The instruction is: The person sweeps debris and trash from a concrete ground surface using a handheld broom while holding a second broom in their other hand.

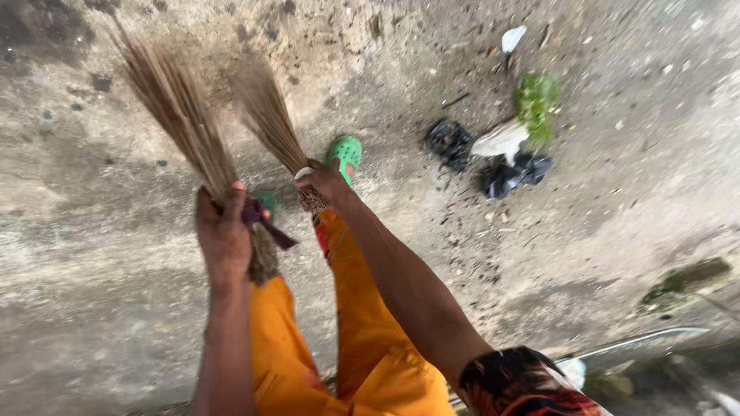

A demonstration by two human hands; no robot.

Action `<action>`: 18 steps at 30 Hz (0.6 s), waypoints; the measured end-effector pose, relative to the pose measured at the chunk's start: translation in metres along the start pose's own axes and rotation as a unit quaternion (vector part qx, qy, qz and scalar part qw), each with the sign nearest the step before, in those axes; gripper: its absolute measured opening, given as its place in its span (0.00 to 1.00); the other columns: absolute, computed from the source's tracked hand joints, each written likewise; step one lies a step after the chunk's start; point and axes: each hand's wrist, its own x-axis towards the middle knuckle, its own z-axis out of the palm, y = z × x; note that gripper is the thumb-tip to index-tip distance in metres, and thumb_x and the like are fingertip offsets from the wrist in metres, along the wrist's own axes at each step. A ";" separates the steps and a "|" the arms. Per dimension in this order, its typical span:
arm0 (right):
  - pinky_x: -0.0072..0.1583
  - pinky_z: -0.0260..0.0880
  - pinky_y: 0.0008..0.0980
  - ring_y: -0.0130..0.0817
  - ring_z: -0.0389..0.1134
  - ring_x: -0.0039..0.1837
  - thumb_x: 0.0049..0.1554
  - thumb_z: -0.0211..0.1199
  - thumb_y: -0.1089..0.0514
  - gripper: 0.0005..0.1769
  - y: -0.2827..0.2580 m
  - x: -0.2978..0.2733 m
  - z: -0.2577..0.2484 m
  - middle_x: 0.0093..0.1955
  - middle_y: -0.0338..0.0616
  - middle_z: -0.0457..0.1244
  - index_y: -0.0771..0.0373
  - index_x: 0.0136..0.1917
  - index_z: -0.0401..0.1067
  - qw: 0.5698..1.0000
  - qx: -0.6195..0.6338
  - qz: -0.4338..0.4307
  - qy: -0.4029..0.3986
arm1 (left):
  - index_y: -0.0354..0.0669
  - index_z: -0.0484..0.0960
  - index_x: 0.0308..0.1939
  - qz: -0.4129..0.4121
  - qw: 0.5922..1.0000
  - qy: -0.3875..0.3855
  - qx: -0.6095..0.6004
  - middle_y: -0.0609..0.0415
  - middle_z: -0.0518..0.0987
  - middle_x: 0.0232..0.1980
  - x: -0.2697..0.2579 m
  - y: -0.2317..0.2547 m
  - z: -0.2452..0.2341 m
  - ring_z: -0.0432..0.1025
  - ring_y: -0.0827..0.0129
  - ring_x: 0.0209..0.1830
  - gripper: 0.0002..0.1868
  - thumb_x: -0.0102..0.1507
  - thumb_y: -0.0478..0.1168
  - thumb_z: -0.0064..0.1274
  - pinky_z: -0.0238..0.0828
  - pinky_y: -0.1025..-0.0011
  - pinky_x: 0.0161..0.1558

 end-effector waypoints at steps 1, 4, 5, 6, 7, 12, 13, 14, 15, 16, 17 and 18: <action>0.32 0.62 0.35 0.35 0.60 0.31 0.58 0.65 0.64 0.12 -0.010 0.014 -0.013 0.35 0.47 0.60 0.68 0.53 0.67 0.999 0.009 -0.009 -0.034 | 0.39 0.68 0.50 0.006 1.000 0.008 0.011 0.53 0.75 0.33 0.004 0.008 -0.002 0.76 0.69 0.26 0.19 0.69 0.49 0.55 0.78 0.69 0.28; 0.21 0.46 0.34 0.29 0.48 0.20 0.56 0.58 0.68 0.08 -0.040 0.010 -0.045 0.22 0.40 0.50 0.67 0.51 0.69 0.997 0.069 -0.022 -0.023 | 0.38 0.69 0.51 0.058 0.998 -0.009 -0.028 0.53 0.76 0.37 0.022 0.019 -0.002 0.74 0.69 0.28 0.18 0.71 0.47 0.56 0.76 0.68 0.30; 0.22 0.47 0.35 0.29 0.48 0.21 0.58 0.58 0.67 0.05 -0.051 0.003 -0.056 0.23 0.39 0.50 0.66 0.49 0.68 0.998 0.051 -0.022 0.018 | 0.37 0.69 0.51 0.056 0.997 -0.009 -0.055 0.53 0.76 0.37 0.033 0.021 -0.002 0.73 0.69 0.28 0.18 0.70 0.46 0.58 0.76 0.68 0.30; 0.24 0.48 0.36 0.29 0.48 0.22 0.59 0.57 0.66 0.02 -0.060 -0.013 -0.080 0.24 0.38 0.50 0.64 0.47 0.66 0.996 0.060 -0.028 0.065 | 0.36 0.69 0.51 0.054 0.995 -0.009 -0.081 0.54 0.75 0.37 0.044 0.020 0.004 0.73 0.70 0.28 0.18 0.69 0.45 0.59 0.76 0.68 0.30; 0.25 0.49 0.37 0.29 0.48 0.23 0.61 0.56 0.65 0.03 -0.066 -0.033 -0.103 0.25 0.37 0.49 0.63 0.45 0.65 0.989 0.087 -0.034 0.117 | 0.35 0.70 0.51 0.050 0.993 -0.010 -0.102 0.54 0.75 0.36 0.053 0.019 0.005 0.72 0.70 0.28 0.18 0.68 0.43 0.60 0.76 0.68 0.30; 0.30 0.56 0.37 0.29 0.50 0.26 0.65 0.46 0.43 0.24 -0.096 -0.121 -0.154 0.26 0.36 0.51 0.65 0.50 0.74 0.916 0.190 -0.053 0.348 | 0.37 0.69 0.48 -0.013 0.995 -0.035 -0.091 0.54 0.74 0.28 0.088 0.026 0.024 0.72 0.69 0.22 0.17 0.67 0.44 0.58 0.71 0.69 0.26; 0.32 0.59 0.38 0.30 0.53 0.28 0.63 0.50 0.46 0.21 -0.105 -0.131 -0.130 0.29 0.38 0.54 0.65 0.53 0.73 0.916 0.123 -0.073 0.374 | 0.37 0.70 0.48 -0.028 0.995 -0.052 -0.083 0.55 0.73 0.28 0.100 0.035 0.028 0.72 0.69 0.22 0.16 0.67 0.44 0.57 0.70 0.69 0.26; 0.34 0.61 0.40 0.32 0.56 0.30 0.60 0.54 0.48 0.20 -0.112 -0.135 -0.100 0.32 0.40 0.57 0.65 0.56 0.73 0.917 0.073 -0.091 0.383 | 0.36 0.70 0.48 -0.020 0.997 -0.061 -0.051 0.54 0.74 0.29 0.120 0.050 0.025 0.73 0.69 0.23 0.16 0.68 0.44 0.56 0.72 0.69 0.27; 0.36 0.64 0.41 0.33 0.59 0.33 0.58 0.58 0.51 0.20 -0.109 -0.140 -0.066 0.35 0.42 0.60 0.66 0.59 0.72 0.920 0.031 -0.093 0.378 | 0.35 0.71 0.47 -0.029 0.997 -0.069 -0.018 0.53 0.75 0.30 0.123 0.061 0.020 0.74 0.68 0.23 0.16 0.68 0.45 0.56 0.73 0.69 0.27; 0.37 0.66 0.42 0.34 0.62 0.35 0.56 0.62 0.53 0.23 -0.100 -0.137 -0.027 0.37 0.45 0.63 0.66 0.62 0.71 0.926 -0.011 -0.087 0.367 | 0.34 0.71 0.47 -0.038 0.996 -0.077 0.015 0.53 0.76 0.30 0.125 0.072 0.016 0.75 0.68 0.23 0.16 0.69 0.45 0.55 0.74 0.68 0.28; 0.39 0.69 0.43 0.36 0.65 0.37 0.54 0.66 0.56 0.27 -0.091 -0.122 0.017 0.40 0.47 0.65 0.66 0.65 0.71 0.933 -0.055 -0.084 0.346 | 0.34 0.71 0.48 -0.038 0.995 -0.093 -0.002 0.53 0.76 0.32 0.130 0.086 0.013 0.75 0.68 0.24 0.17 0.69 0.45 0.55 0.74 0.68 0.28; 0.41 0.72 0.45 0.37 0.69 0.39 0.51 0.70 0.58 0.31 -0.080 -0.103 0.061 0.43 0.49 0.68 0.67 0.68 0.70 0.941 -0.093 -0.089 0.314 | 0.34 0.70 0.49 -0.040 0.993 -0.109 -0.019 0.53 0.75 0.33 0.129 0.102 0.006 0.74 0.68 0.25 0.17 0.69 0.44 0.55 0.75 0.67 0.29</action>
